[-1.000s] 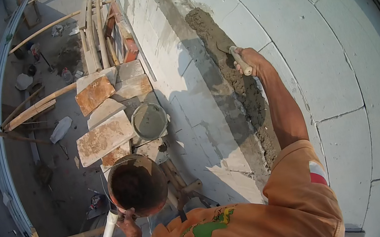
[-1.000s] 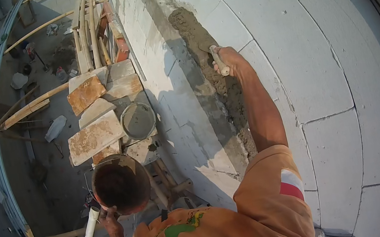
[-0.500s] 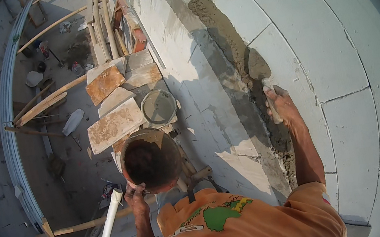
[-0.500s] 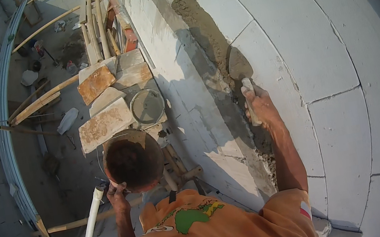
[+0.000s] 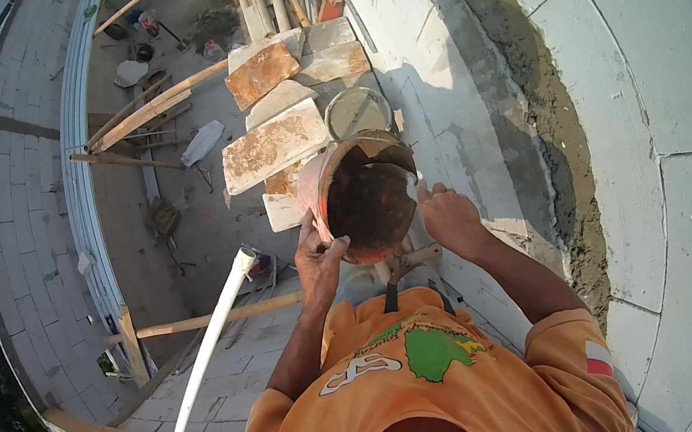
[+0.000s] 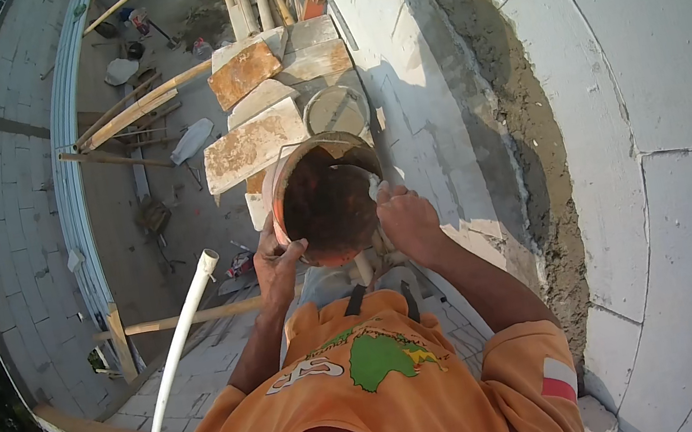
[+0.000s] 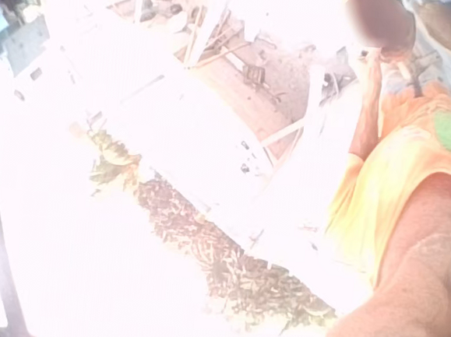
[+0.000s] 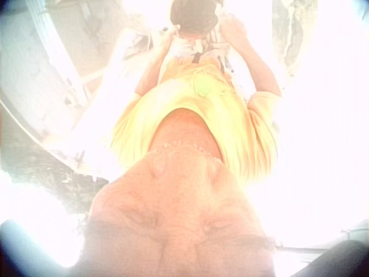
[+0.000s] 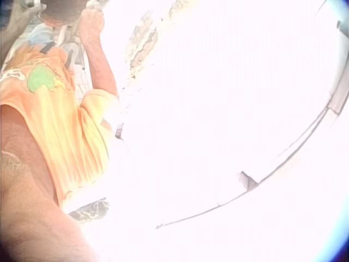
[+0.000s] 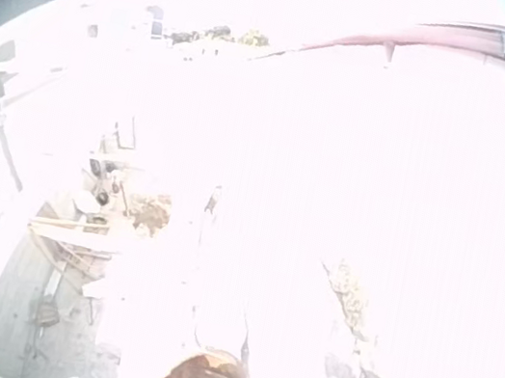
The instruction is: The person applies mortar to the top of a concrete block wall using a trowel, scooping the mixture from a bucket and spreading it along the surface.
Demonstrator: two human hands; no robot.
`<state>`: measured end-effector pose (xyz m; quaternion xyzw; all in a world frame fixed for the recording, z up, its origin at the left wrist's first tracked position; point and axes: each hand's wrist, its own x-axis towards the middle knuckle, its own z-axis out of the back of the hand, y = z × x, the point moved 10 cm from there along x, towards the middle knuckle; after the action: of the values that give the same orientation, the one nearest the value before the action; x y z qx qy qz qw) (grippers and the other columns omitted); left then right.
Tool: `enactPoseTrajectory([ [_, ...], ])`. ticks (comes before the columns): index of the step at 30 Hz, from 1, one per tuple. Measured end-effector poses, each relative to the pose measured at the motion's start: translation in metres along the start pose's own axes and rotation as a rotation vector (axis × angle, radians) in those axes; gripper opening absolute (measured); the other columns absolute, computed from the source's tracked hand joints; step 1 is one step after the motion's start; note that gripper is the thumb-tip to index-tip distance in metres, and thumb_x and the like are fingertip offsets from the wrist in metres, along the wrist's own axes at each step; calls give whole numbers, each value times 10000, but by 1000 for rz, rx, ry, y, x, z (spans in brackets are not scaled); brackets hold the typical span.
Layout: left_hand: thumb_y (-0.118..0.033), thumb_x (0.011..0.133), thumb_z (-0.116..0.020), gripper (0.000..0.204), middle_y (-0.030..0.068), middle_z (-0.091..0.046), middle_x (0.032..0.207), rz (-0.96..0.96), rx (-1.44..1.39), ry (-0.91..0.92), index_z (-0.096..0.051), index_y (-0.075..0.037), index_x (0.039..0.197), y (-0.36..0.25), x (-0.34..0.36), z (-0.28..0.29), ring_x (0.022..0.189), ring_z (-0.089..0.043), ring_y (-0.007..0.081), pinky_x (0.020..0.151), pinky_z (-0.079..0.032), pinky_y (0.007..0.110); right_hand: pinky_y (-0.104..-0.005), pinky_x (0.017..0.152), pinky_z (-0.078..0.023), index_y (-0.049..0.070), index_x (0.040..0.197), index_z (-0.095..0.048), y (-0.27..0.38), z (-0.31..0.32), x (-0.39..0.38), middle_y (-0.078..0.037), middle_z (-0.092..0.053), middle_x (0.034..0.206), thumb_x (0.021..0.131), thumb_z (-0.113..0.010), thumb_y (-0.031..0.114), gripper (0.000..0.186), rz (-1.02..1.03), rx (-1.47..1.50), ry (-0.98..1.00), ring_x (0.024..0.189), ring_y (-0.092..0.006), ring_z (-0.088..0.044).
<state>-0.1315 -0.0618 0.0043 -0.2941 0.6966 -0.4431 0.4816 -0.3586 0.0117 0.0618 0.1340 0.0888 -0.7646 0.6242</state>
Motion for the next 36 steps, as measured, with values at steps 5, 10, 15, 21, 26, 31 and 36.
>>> enactPoseTrajectory([
  [5,47,739,-669,69,304,-343,1532,-394,335,-35,-660,58,807,-55,-25,-26,1128,-627,226,744,-507,292,-395,643,-580,41,1066,-694,46,-16,22,-148,-685,808,844,-598,136,260,271,-19,23,776,-298,-714],
  [10,65,741,-660,35,269,-316,1557,-299,257,47,-657,51,773,-45,-24,-16,1150,-609,197,739,-540,289,-438,716,-575,5,960,-671,36,-18,5,-185,-697,862,823,-620,152,207,283,283,238,843,-354,-700],
  [15,47,738,-624,277,189,-348,1568,-138,74,83,-735,2,988,-44,-25,-20,1426,-372,262,1086,-377,388,-468,758,-561,-38,987,-654,19,-63,-1,-214,-697,893,822,-638,200,290,289,488,292,885,-403,-682],
  [21,86,765,-629,137,168,-306,1582,-200,30,103,-696,64,883,-51,-17,-16,1095,-636,213,730,-589,290,-394,604,-541,-83,1057,-620,15,-51,0,-176,-651,769,845,-687,235,388,112,1061,477,637,-296,-670],
  [26,50,798,-634,144,142,-360,1549,-110,-111,120,-691,59,930,-32,-14,-15,1064,-638,196,707,-605,324,-284,502,-468,-37,1053,-629,27,-28,-9,-41,-578,714,887,-679,157,260,-39,1390,636,554,-100,-563],
  [31,32,803,-654,293,-10,-657,948,-47,-129,-9,-687,-24,1089,8,0,-3,768,-613,93,698,-505,254,-271,496,-462,-42,1138,-615,8,-14,-29,-22,-583,732,900,-663,135,300,-98,1480,624,548,-89,-540],
  [36,17,818,-641,423,-12,-663,931,101,-186,-29,-638,-41,1237,62,5,19,764,-620,90,691,-522,263,-269,496,-464,-58,1211,-598,-26,-7,-46,-24,-587,743,889,-637,91,356,-193,1500,576,550,-95,-540],
])
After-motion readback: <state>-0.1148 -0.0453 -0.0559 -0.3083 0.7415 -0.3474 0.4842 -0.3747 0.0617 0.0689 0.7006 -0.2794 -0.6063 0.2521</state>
